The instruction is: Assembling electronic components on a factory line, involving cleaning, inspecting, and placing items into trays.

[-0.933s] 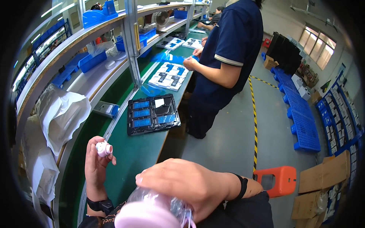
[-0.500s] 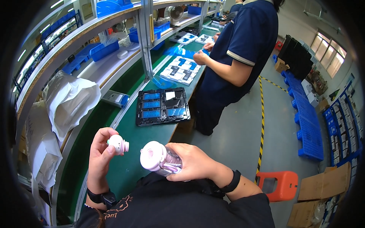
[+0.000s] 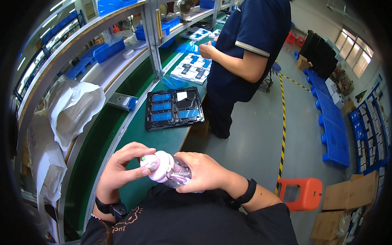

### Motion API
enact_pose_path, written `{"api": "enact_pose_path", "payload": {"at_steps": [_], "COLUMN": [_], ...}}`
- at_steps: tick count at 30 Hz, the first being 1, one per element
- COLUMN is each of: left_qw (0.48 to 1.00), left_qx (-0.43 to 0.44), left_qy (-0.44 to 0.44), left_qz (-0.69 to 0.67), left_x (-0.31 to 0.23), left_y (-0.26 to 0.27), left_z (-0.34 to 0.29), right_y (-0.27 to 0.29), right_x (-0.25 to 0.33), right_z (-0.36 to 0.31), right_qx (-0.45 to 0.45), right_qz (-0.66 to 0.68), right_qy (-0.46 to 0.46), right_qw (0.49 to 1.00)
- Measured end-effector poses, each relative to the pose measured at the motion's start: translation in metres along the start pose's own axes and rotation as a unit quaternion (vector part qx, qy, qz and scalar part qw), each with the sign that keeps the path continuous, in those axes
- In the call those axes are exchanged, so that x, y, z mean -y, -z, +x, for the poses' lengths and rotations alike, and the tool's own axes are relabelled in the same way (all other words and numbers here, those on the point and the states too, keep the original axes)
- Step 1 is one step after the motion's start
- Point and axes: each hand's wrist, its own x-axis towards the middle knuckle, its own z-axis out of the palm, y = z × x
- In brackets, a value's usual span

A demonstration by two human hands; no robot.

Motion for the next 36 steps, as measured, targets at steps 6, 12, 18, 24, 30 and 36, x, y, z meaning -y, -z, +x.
{"api": "enact_pose_path", "payload": {"at_steps": [6,12,18,24,30,36], "left_qw": [0.994,0.998,0.963,0.986,0.975,0.977], "left_qx": [0.075,0.033,0.047,0.098,0.032,0.050], "left_qy": [-0.032,0.037,0.232,-0.034,0.143,0.147], "left_qz": [0.076,0.032,0.126,0.129,0.169,0.145], "left_x": [0.004,-0.007,-0.002,0.000,-0.006,0.000], "left_y": [0.003,0.006,-0.005,0.002,-0.003,-0.004], "left_z": [0.006,0.009,0.017,0.017,0.016,0.016], "right_y": [-0.002,-0.004,-0.006,-0.008,-0.009,-0.012], "right_x": [-0.007,-0.010,-0.008,-0.012,-0.013,-0.012], "right_z": [-0.006,-0.009,-0.009,-0.011,-0.007,-0.004], "right_qx": [-0.006,-0.030,-0.013,-0.010,0.004,0.017], "right_qz": [-0.016,-0.001,-0.010,-0.026,-0.019,-0.033], "right_qy": [-0.017,-0.047,-0.053,-0.061,-0.071,-0.063], "right_qw": [1.000,0.998,0.998,0.998,0.997,0.997]}}
